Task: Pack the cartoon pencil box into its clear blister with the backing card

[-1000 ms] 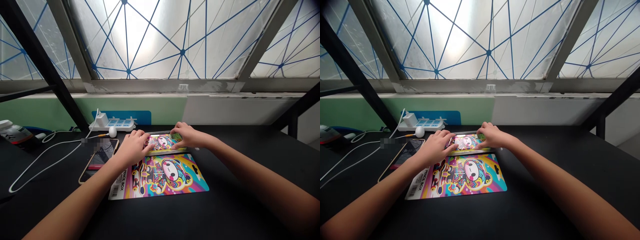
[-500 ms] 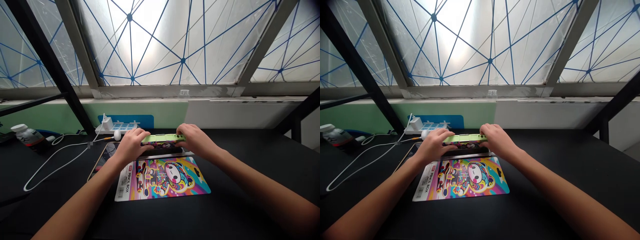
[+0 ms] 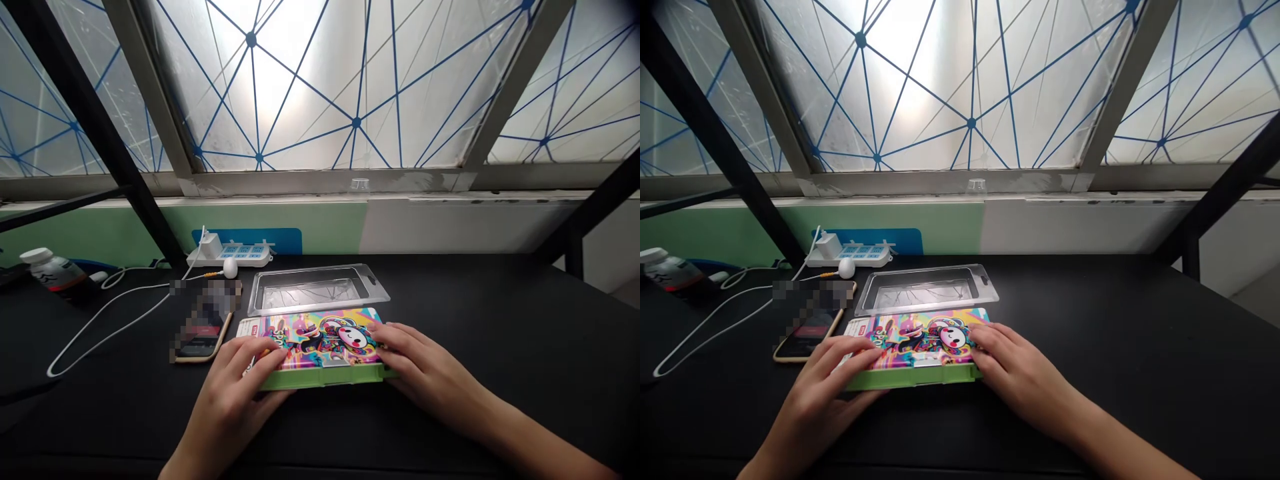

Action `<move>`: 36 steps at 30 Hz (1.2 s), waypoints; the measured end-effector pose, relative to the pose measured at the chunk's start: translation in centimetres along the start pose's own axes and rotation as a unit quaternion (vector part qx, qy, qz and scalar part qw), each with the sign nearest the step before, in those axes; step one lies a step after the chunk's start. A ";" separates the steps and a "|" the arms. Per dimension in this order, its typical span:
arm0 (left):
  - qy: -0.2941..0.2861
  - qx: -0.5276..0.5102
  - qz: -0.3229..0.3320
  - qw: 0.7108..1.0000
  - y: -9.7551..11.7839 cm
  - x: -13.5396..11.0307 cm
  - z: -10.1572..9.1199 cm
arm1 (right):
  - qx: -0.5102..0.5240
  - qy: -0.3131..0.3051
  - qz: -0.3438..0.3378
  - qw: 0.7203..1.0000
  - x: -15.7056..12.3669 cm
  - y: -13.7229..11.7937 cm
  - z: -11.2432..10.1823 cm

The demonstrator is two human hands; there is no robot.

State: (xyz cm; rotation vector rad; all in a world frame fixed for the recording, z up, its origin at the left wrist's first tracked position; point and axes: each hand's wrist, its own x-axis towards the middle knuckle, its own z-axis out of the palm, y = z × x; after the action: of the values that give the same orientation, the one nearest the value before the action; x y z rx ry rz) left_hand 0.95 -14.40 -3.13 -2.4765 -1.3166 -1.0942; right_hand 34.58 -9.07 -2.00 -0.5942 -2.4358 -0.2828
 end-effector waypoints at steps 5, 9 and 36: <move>-0.057 -0.009 -0.106 0.993 -0.1 -1.3 0.3 | 0.077 -0.082 0.038 0.993 -1.1 0.6 -0.2; -0.132 -0.044 -0.180 0.974 -0.2 -1.2 0.2 | 0.116 -0.144 0.142 0.973 -2.0 0.9 -0.5; -0.129 -0.142 -0.355 0.915 0.0 -0.6 -0.6 | 0.263 -0.087 0.236 0.931 -1.2 4.2 -0.2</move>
State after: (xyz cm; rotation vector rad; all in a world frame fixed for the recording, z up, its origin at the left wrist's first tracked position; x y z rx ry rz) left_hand 0.42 -15.06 -3.11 -2.4404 -2.4229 -1.1642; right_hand 37.58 -5.87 -2.36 -0.9490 -2.2918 0.6239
